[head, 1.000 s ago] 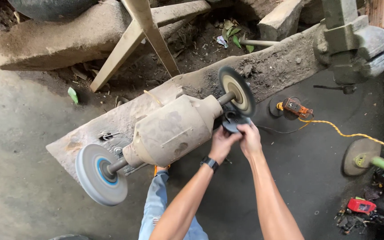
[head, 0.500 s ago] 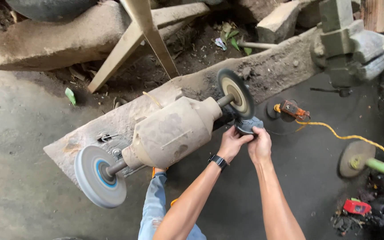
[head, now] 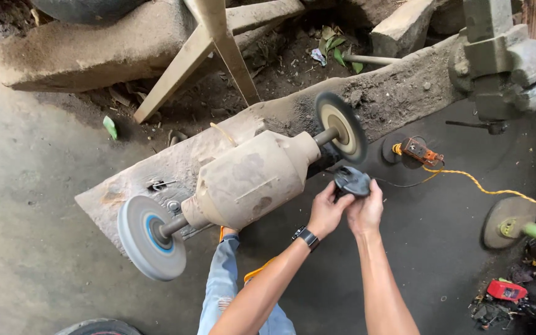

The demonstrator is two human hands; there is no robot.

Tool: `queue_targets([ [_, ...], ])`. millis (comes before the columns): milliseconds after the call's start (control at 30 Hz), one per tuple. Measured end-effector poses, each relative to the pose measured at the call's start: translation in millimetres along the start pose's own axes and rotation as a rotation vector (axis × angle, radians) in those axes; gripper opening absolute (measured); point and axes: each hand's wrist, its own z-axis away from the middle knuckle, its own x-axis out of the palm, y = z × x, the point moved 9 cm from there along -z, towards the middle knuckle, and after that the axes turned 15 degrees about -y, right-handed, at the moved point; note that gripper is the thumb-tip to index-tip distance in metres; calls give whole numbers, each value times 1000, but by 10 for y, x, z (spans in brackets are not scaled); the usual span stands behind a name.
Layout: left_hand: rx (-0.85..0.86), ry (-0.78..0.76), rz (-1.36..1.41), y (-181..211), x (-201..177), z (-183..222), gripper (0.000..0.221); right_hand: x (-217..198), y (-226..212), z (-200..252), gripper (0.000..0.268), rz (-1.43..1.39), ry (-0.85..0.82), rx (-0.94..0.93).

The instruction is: Cleaning and polishing motorcycle engine components on a bench grinder.

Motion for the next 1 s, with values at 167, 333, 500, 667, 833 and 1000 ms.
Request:
queue_targets([
  [167,49,148,20,9,-167,-214,45,-83,122,-523,43,24,-83,31],
  [333,58,90,70,-396,-371,-515,36,-203,175,-675,42,-31,-97,27],
  [500,-54,-149,261,-697,-271,-715,41,-222,-53,-442,43,76,-7,-47],
  [667,-70,-251,305,-445,36,-529,43,-78,-339,-163,42,179,-9,-164],
  [833,-16,-207,346,-283,-86,-230,48,-32,-109,-171,40,194,-48,-154],
  [1000,18,-102,250,-83,-271,-26,49,-50,126,-199,40,143,-159,-132],
])
